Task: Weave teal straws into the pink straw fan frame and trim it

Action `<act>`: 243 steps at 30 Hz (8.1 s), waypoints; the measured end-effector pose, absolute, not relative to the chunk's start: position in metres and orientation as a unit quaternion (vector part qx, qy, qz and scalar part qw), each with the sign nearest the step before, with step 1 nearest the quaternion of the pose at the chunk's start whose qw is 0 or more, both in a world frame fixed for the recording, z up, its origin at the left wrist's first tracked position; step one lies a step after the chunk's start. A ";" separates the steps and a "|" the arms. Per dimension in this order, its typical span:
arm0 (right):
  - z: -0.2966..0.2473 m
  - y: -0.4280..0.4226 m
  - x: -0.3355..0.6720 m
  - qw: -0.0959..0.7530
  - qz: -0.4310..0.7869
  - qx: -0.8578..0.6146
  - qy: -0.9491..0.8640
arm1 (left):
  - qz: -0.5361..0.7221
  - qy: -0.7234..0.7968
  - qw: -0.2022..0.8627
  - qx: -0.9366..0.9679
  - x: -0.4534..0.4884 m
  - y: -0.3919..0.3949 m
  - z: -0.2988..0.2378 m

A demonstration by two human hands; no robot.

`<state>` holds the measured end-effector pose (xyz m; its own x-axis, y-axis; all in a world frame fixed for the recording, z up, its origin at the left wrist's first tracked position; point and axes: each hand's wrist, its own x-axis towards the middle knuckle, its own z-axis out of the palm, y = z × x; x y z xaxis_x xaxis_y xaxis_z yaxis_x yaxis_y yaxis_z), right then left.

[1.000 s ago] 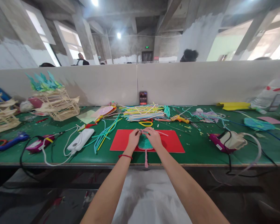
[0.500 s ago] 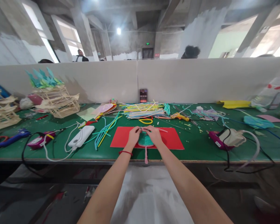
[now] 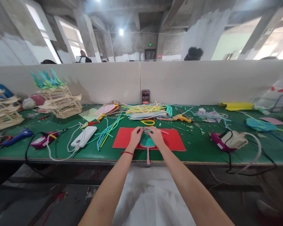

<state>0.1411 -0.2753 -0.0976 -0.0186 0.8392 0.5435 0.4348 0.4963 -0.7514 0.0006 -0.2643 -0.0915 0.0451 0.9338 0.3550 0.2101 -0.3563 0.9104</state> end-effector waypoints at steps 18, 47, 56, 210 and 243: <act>-0.102 -0.270 0.146 0.563 0.180 -0.488 -0.642 | 0.591 0.424 0.405 0.554 0.000 -0.263 -0.095; -0.093 -0.277 0.141 0.575 0.195 -0.434 -0.666 | 0.511 0.440 0.368 0.640 0.004 -0.268 -0.087; -0.093 -0.281 0.139 0.628 0.201 -0.479 -0.579 | 0.539 0.450 0.339 0.626 -0.001 -0.268 -0.088; -0.076 -0.317 0.124 0.676 0.543 -0.370 -0.335 | 0.417 0.495 0.245 0.722 0.030 -0.316 -0.067; -0.074 -0.314 0.146 0.593 0.502 -0.432 -0.457 | 0.404 0.444 0.326 0.731 0.013 -0.308 -0.066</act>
<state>0.1463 -0.3145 -0.0741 0.0775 0.9911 0.1083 -0.2000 0.1219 -0.9722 0.0129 -0.3084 -0.0658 0.2799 0.9118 0.3003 0.3855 -0.3933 0.8347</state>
